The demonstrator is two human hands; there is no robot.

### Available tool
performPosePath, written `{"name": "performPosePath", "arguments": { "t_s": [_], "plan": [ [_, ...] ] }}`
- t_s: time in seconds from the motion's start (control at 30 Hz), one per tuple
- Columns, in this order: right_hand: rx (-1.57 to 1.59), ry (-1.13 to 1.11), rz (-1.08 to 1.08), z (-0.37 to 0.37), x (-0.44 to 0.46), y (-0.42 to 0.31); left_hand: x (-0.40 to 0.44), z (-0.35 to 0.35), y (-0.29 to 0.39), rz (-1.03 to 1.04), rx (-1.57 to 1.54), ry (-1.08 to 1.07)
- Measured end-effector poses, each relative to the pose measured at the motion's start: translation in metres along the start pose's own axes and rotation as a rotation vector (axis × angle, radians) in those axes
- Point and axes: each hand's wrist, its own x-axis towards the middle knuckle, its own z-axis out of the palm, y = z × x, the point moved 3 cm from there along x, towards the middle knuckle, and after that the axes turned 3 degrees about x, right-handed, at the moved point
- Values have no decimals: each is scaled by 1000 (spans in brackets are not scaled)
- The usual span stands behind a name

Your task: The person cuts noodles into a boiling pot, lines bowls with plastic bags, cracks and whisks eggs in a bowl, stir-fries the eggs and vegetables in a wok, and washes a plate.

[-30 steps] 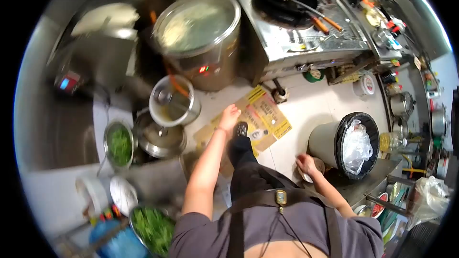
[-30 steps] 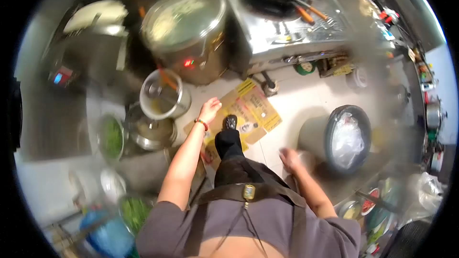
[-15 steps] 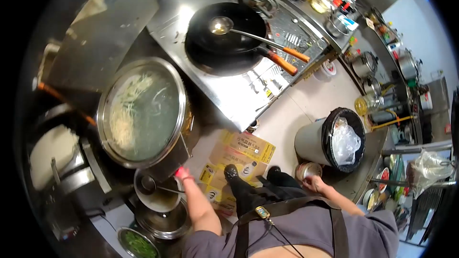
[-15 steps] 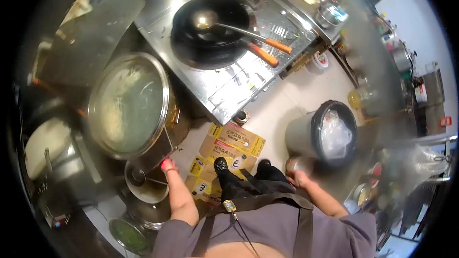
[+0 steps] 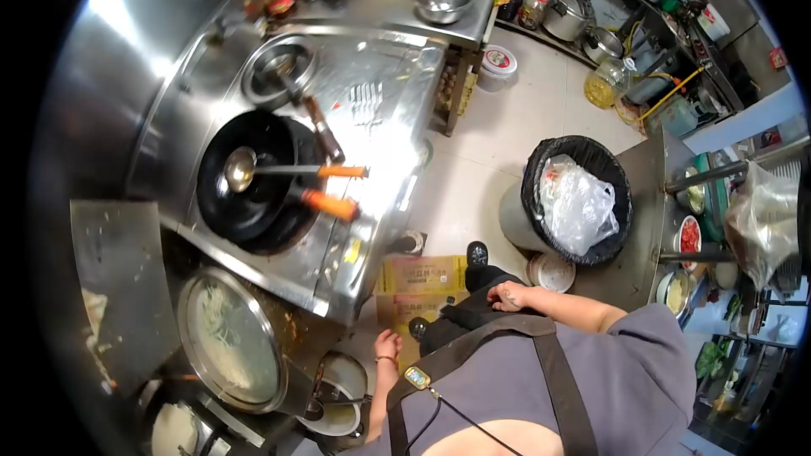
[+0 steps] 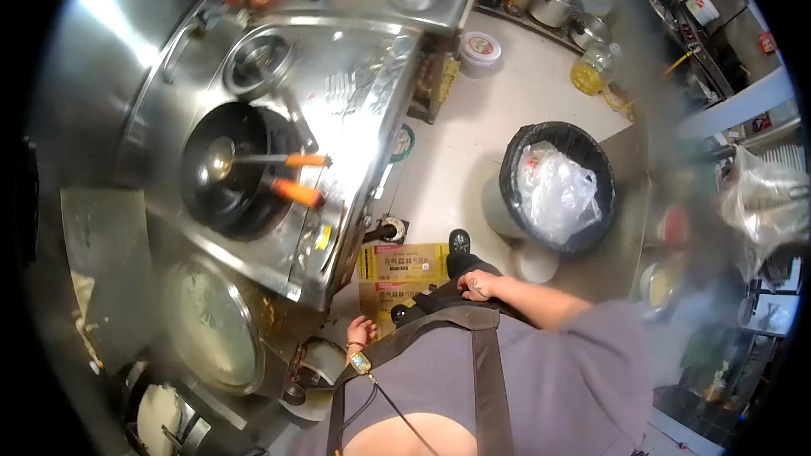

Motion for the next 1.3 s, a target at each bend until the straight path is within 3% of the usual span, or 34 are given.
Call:
{"name": "performPosePath", "arguments": {
  "t_s": [0.07,0.1,0.13,0.17,0.23,0.3,0.37,0.47,0.57,0.63,0.67,0.7,0.77,0.8,0.87,0.9,0.93,1.1,1.17,1.2,1.3],
  "plan": [
    [268,127,-133,-27,11,49,3,81,28,49,189,-128],
    [103,219,-130,-41,19,67,3,111,40,89,312,-218],
    [243,211,18,-64,24,79,9,147,53,174,256,-184],
    [309,380,30,-95,16,80,35,179,65,408,605,-96],
    [308,508,107,-150,11,92,57,254,108,595,695,-178],
    [638,560,162,-174,25,128,32,332,170,527,613,-412],
    [664,658,174,-198,33,150,12,400,231,450,652,-500],
    [894,818,111,-194,65,190,29,487,299,520,764,-526],
    [682,921,110,-226,68,179,69,583,339,667,989,-616],
    [736,1051,72,-242,84,179,110,648,359,649,1154,-666],
    [964,905,203,-243,94,184,130,675,355,611,1285,-682],
    [966,959,243,-251,104,182,147,702,366,691,1509,-649],
    [1006,1021,276,-271,126,181,196,751,378,682,1639,-533],
    [1068,1032,269,-279,139,182,212,774,387,829,1665,-541],
    [1190,1042,215,-290,167,189,243,815,406,789,1624,-430],
    [1159,1010,241,-297,179,193,262,831,410,615,1541,-306],
    [1254,965,250,-301,190,196,289,844,407,596,1557,-300],
    [1569,894,228,-321,230,235,440,877,417,523,1778,238],
    [1602,867,250,-312,238,254,476,877,434,624,1358,307],
    [1623,853,274,-307,241,263,467,891,448,794,1688,432],
    [1719,790,343,-297,241,283,535,892,476,519,1649,437]
  ]
}}
